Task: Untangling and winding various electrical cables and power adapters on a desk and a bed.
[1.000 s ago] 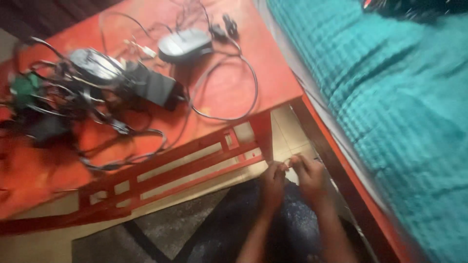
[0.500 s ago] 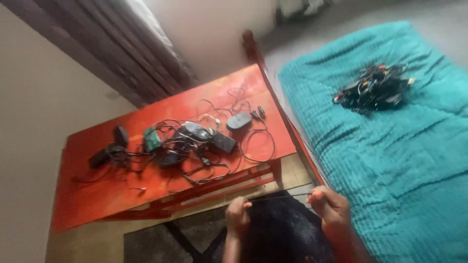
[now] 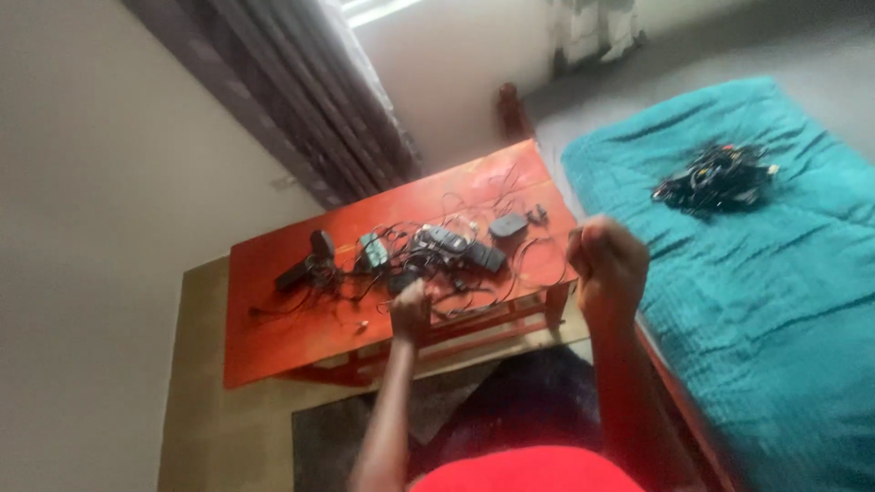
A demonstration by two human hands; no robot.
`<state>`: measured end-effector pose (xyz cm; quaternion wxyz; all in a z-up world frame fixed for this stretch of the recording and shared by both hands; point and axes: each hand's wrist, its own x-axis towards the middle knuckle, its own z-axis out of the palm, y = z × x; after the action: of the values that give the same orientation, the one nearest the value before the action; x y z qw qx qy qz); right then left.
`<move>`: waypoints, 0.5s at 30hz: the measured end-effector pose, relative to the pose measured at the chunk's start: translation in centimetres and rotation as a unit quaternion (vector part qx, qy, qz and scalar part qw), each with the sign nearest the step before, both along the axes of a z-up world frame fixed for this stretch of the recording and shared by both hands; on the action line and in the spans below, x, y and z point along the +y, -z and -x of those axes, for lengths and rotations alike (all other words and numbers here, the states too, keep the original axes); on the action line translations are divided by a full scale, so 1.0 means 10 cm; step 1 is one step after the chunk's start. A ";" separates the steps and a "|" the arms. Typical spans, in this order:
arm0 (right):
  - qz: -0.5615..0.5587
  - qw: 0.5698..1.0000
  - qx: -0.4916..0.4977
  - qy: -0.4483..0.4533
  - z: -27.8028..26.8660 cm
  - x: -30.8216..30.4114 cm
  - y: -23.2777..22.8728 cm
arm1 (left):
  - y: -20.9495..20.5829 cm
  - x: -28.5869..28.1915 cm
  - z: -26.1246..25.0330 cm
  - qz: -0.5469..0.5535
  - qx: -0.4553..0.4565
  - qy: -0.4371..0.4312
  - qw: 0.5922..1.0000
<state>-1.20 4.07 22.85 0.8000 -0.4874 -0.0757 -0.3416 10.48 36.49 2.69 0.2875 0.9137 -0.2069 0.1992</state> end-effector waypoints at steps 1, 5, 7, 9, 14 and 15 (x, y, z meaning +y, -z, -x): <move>-0.002 1.000 0.004 -0.003 0.00 0.09 -0.17 | -0.13 0.07 0.01 -0.002 0.004 -0.003 1.000; 0.078 0.994 0.010 0.073 -0.22 0.15 -0.48 | -0.46 0.38 -0.13 0.029 0.039 -0.010 0.999; 0.134 0.983 -0.011 0.128 -0.37 0.12 -0.67 | -0.46 0.57 -0.24 0.055 0.081 -0.008 0.995; -0.020 0.998 -0.032 -0.057 -0.51 0.14 -1.13 | -0.41 0.75 -0.40 0.143 0.196 0.031 0.970; -0.015 0.995 -0.074 -0.065 -1.63 -0.50 -0.79 | -0.78 0.98 -0.45 0.288 0.296 0.094 0.906; -0.068 0.985 -0.121 -0.105 -1.93 -0.71 -0.62 | -0.92 1.01 -0.45 0.333 0.339 0.120 0.872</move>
<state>18.14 -3.06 29.04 0.8477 -0.3764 -0.1991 -0.3164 15.01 46.55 11.90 0.6486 0.7436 -0.1268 -0.1016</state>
